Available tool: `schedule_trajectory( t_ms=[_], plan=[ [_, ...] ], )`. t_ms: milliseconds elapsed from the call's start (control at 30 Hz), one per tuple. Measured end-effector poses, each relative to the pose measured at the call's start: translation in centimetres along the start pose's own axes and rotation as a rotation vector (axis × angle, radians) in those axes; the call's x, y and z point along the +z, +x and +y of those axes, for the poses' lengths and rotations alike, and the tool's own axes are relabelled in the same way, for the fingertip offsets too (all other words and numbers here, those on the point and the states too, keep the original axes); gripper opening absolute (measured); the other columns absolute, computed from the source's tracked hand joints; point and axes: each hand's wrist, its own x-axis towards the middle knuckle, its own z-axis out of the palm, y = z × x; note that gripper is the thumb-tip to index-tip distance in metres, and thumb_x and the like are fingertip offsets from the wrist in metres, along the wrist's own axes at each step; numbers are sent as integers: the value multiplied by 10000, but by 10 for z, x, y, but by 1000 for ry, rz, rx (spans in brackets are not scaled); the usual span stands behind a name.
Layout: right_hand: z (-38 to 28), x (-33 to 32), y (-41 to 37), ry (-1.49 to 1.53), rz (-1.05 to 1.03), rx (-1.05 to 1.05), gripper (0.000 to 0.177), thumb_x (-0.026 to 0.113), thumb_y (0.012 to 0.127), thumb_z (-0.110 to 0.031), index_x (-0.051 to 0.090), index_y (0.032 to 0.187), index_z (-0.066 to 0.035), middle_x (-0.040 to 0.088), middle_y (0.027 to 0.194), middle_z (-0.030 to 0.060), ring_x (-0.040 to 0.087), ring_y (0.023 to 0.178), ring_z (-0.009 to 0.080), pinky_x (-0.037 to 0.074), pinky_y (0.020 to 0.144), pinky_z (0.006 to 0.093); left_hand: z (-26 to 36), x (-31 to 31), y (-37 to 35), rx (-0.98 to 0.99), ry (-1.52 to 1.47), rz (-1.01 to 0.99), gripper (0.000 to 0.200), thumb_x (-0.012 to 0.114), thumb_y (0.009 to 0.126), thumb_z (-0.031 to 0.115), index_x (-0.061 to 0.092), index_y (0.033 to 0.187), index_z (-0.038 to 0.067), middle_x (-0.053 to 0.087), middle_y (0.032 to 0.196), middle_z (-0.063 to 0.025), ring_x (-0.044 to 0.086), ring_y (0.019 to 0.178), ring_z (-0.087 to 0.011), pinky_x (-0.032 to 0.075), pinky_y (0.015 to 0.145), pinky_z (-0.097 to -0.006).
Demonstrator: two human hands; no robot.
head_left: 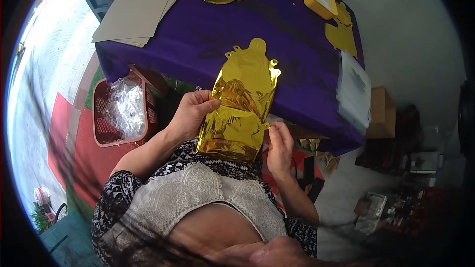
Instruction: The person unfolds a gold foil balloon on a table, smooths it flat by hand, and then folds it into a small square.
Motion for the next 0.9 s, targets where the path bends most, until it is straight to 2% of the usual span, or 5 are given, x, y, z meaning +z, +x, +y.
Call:
schedule_trajectory(
  t_ms=[300, 400, 500, 600, 900],
  plan=[
    [-9, 6, -6, 75, -18, 23, 172, 516, 1070, -83, 600, 1173, 25, 681, 1034, 53, 635, 905, 102, 505, 828, 266, 2, 6, -4, 14, 9, 7, 132, 570, 1022, 1, 659, 1067, -86, 722, 994, -111, 699, 851, -142, 602, 786, -298],
    [-17, 16, -4, 258, 32, 60, 189, 570, 1071, -166, 634, 1117, 6, 661, 900, 13, 577, 765, 68, 462, 689, 232, -1, 1, -1, -3, -30, 0, 132, 582, 1020, 8, 658, 1072, -86, 724, 1003, -121, 707, 856, -153, 608, 792, -304],
    [-16, 16, 0, 193, 7, 143, 192, 593, 1060, -180, 630, 1118, 0, 667, 884, 18, 576, 699, 65, 453, 610, 223, -1, 0, 0, -35, -89, -8, 132, 588, 1019, 13, 655, 1078, -85, 726, 1013, -133, 716, 864, -169, 616, 802, -317],
    [-2, 2, 3, 206, -91, 127, 203, 569, 1054, -140, 604, 1166, 26, 698, 1029, 70, 679, 863, 112, 567, 758, 267, -1, 0, 1, -57, -111, -5, 133, 588, 1018, 11, 650, 1087, -84, 727, 1021, -142, 722, 871, -181, 621, 809, -330],
    [-2, 1, 7, 100, -119, 152, 162, 653, 1027, -146, 650, 1016, 15, 711, 908, 35, 647, 751, 61, 535, 669, 213, -2, -1, -3, -28, -24, -18, 126, 596, 1016, 13, 657, 1088, -70, 730, 1016, -123, 713, 855, -157, 613, 789, -316]
  ],
)
